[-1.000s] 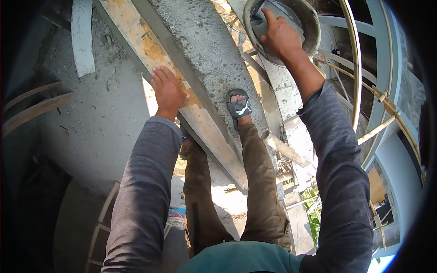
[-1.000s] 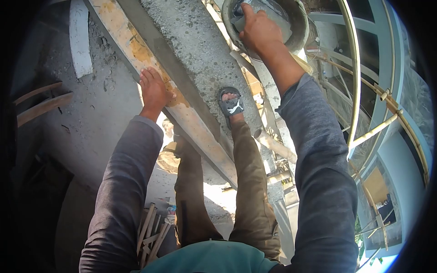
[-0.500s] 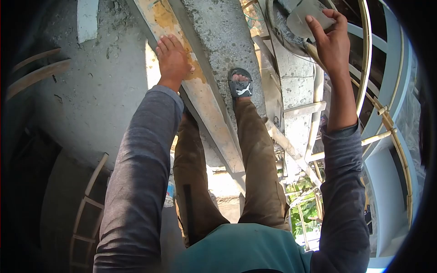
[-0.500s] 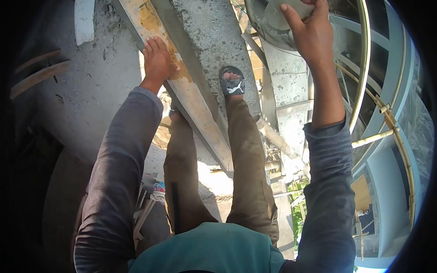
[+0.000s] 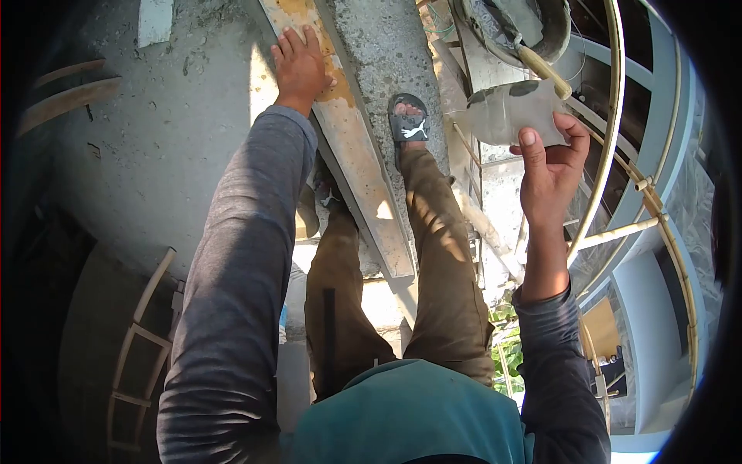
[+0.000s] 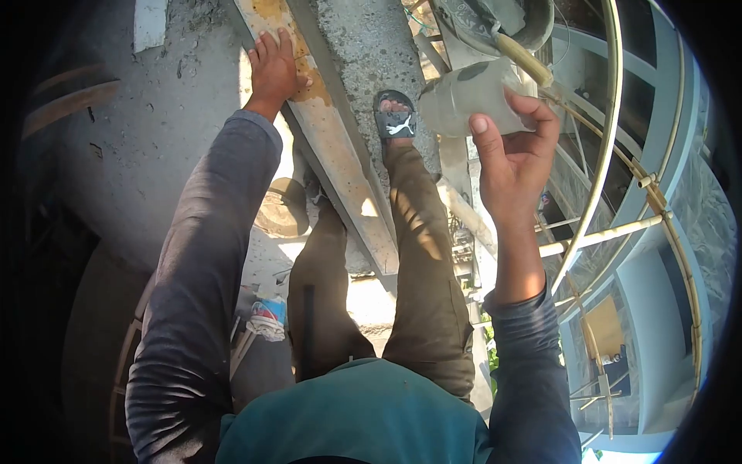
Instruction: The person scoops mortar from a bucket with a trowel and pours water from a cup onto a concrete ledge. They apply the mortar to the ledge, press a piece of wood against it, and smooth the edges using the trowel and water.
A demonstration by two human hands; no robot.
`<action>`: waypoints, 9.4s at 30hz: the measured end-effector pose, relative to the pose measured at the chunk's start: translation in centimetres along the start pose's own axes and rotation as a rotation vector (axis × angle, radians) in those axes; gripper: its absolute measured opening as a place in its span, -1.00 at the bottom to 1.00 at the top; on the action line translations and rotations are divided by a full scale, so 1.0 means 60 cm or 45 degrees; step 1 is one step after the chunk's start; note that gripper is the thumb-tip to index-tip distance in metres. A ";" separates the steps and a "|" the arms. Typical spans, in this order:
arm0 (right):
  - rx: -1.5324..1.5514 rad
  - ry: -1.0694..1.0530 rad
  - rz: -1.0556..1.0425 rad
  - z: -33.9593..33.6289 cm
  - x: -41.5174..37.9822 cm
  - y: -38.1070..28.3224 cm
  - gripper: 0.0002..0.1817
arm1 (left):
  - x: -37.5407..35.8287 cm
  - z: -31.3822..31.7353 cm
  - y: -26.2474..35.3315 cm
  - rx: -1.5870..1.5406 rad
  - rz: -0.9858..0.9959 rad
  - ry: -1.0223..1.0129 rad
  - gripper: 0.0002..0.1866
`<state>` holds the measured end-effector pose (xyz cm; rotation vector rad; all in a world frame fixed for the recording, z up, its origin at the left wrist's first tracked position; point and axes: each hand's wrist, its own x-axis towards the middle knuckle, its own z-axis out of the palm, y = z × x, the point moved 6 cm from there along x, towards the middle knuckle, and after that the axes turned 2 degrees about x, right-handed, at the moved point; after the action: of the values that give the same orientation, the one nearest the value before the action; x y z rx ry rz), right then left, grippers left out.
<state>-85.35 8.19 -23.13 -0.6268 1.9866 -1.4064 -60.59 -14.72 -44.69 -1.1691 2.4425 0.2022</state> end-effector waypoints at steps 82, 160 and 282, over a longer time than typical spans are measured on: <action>0.672 0.415 1.046 0.117 -0.503 0.393 -0.57 | -0.892 0.369 -0.264 -1.001 -1.802 0.707 -0.44; 0.523 0.498 0.398 0.038 -0.446 0.319 -0.46 | -0.193 0.111 0.025 -0.970 -1.282 0.693 0.30; -1.180 -1.222 -0.025 0.044 -0.529 0.502 -0.74 | -0.291 0.153 0.141 0.032 0.088 -0.097 0.32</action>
<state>-62.19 37.90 -45.52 -1.3791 1.6653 0.0188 -54.53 5.85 -45.78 -1.0476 2.4138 0.2318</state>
